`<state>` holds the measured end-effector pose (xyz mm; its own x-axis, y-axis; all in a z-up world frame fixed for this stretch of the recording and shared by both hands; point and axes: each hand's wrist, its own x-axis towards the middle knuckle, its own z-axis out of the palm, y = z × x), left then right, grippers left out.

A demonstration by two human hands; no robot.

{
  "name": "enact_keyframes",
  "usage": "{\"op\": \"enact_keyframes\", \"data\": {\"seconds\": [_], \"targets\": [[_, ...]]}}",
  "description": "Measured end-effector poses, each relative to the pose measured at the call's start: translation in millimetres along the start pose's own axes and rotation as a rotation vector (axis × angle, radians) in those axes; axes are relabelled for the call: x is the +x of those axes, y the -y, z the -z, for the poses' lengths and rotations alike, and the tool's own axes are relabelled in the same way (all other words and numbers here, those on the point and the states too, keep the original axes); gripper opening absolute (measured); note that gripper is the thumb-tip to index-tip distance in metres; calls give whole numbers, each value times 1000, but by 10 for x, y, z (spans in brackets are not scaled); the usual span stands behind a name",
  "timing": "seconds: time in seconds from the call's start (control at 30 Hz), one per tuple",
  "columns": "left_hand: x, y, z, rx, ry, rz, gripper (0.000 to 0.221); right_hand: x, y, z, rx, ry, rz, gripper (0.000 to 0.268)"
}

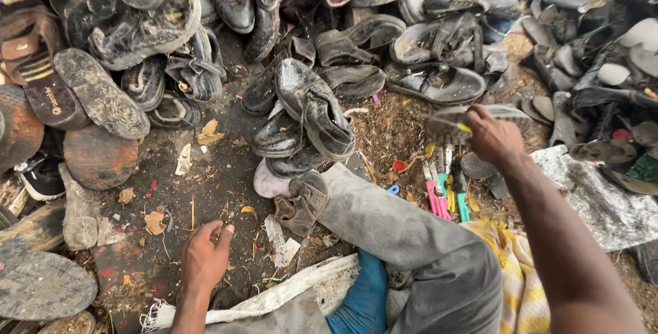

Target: The person is repairing a shoe while sitting on the floor surrounded by footwear, using a knife to trim or cut away material from the sole and heel area.

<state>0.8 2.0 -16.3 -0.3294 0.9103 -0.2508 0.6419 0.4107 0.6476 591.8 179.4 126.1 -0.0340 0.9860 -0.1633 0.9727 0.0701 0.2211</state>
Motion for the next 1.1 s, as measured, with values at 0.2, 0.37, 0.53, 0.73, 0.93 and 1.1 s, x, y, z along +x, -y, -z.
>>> {"op": "enact_keyframes", "data": {"seconds": [0.2,0.37,0.53,0.73,0.93,1.1], "targets": [[-58,18,40,13,34,44,46,-39,142,-40,75,121,-113,42],[-104,4,80,-47,6,-3,44,-166,302,-27,-195,124,-115,36],[-112,-22,57,-7,-7,-47,43,-580,832,712,-94,-182,-90,43],[-76,-46,31,8,30,-71,44,-475,1867,1353,147,-918,444,58],[-92,-73,62,8,83,75,46,787,1766,584,534,-677,14,34],[4,-120,36,38,94,26,46,1219,786,-294,343,-300,-247,30]]}}
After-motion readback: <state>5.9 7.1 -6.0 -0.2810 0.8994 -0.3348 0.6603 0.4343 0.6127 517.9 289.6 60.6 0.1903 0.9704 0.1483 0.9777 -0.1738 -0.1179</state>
